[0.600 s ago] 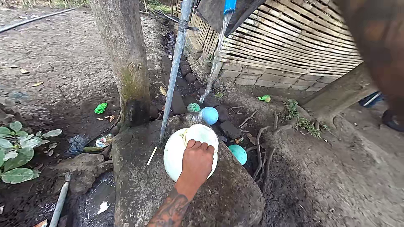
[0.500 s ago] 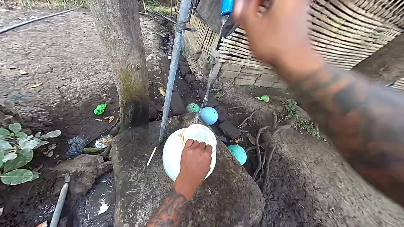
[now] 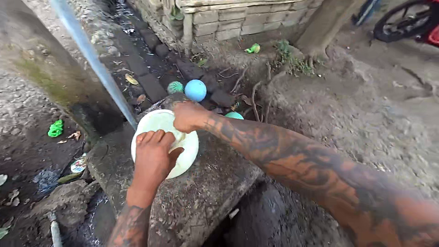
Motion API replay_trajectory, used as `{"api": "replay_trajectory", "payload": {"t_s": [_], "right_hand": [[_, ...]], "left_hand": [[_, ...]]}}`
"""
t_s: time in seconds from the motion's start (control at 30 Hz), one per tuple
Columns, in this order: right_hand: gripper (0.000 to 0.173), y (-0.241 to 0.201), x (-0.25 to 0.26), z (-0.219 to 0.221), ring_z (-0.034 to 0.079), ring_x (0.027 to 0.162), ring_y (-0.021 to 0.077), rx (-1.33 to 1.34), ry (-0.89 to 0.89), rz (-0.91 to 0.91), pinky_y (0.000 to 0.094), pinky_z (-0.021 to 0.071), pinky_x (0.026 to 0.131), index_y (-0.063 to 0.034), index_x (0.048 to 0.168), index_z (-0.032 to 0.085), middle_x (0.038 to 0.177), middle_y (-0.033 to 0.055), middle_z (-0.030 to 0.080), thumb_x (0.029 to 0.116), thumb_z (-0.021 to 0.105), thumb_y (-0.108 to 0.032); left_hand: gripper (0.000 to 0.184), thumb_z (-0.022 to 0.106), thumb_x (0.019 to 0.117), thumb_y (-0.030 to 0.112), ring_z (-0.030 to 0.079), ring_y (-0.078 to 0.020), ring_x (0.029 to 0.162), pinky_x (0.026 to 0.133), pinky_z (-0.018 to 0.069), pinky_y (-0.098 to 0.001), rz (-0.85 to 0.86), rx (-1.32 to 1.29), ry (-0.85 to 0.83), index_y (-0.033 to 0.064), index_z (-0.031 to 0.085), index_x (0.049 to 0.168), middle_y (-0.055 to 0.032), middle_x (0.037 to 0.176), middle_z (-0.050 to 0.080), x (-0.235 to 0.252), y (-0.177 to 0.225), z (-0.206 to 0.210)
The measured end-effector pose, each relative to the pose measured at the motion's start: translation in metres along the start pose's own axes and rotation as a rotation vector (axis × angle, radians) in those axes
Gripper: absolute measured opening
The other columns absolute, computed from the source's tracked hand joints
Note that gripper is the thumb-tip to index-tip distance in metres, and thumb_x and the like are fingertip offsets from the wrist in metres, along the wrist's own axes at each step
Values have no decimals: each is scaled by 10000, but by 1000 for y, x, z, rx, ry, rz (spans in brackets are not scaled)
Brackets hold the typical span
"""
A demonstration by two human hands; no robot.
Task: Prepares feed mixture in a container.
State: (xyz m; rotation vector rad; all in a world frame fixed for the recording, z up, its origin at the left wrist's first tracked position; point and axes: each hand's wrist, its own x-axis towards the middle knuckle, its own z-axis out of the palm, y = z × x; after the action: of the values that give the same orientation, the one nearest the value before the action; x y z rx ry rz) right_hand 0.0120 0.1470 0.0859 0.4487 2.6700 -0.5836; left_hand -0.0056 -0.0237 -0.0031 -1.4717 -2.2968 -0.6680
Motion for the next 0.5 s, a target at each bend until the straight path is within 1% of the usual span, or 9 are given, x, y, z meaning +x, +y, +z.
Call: {"api": "replay_trajectory", "payload": {"t_s": [0.03, 0.1, 0.13, 0.17, 0.23, 0.27, 0.37, 0.43, 0.5], "right_hand": [[223, 1, -6, 3, 668, 925, 356, 15, 8, -3, 588, 526, 741, 18, 1047, 631, 1023, 210, 655, 965, 616, -189], [210, 8, -18, 14, 678, 930, 355, 99, 56, -17, 577, 540, 739, 17, 1049, 651, 1012, 208, 673, 964, 631, -174], [218, 13, -28, 17, 680, 958, 350, 157, 60, -15, 575, 544, 767, 16, 1080, 657, 1039, 205, 680, 981, 624, -175], [237, 19, -39, 17, 675, 1004, 350, 203, 55, -8, 578, 539, 798, 15, 1132, 653, 1092, 206, 680, 986, 611, -167], [331, 28, -64, 13, 654, 1108, 372, 255, 47, -4, 604, 532, 866, 22, 1264, 609, 1215, 222, 656, 976, 622, -140], [348, 30, -75, 11, 656, 1112, 371, 257, 54, -1, 604, 537, 862, 17, 1279, 604, 1220, 215, 658, 972, 631, -146], [296, 39, -110, -1, 677, 1025, 335, 236, 37, 18, 567, 551, 778, 6, 1217, 624, 1121, 179, 679, 981, 636, -172], [227, 48, -133, -5, 675, 981, 321, 224, 27, 42, 555, 542, 731, -7, 1138, 639, 1061, 159, 677, 986, 621, -175], [197, 60, -156, -6, 669, 951, 319, 218, 27, 84, 555, 529, 699, -16, 1097, 639, 1019, 152, 666, 986, 611, -176]], "left_hand": [[319, 857, 785, 295, 666, -378, 816, 872, 488, -616, 19, 4, -8, 34, 685, 849, -157, 804, 663, -1, 1, -1], [348, 837, 774, 324, 684, -397, 825, 870, 504, -622, 72, 29, -20, 18, 690, 849, -172, 814, 683, -4, 5, -4], [363, 805, 772, 352, 691, -404, 817, 858, 513, -619, 108, 45, -18, 15, 684, 834, -176, 806, 684, -4, 9, -4], [369, 769, 774, 368, 686, -406, 800, 842, 509, -609, 138, 46, -22, 15, 668, 812, -178, 788, 673, -4, 14, -4], [398, 779, 805, 357, 680, -449, 825, 866, 488, -628, 155, -15, -98, -24, 668, 819, -230, 809, 679, -5, 26, -11], [414, 786, 824, 361, 676, -457, 843, 883, 478, -628, 155, -46, -133, -37, 673, 838, -245, 830, 684, -4, 31, -14], [482, 757, 888, 457, 661, -405, 841, 890, 476, -566, 190, -106, -177, -18, 680, 873, -205, 831, 686, -4, 47, -18], [497, 757, 895, 486, 649, -374, 817, 880, 467, -531, 239, -151, -174, -4, 680, 864, -185, 808, 677, -1, 63, -23], [508, 740, 907, 503, 640, -358, 796, 865, 461, -517, 308, -196, -159, 2, 681, 849, -174, 787, 666, 3, 84, -23]]}}
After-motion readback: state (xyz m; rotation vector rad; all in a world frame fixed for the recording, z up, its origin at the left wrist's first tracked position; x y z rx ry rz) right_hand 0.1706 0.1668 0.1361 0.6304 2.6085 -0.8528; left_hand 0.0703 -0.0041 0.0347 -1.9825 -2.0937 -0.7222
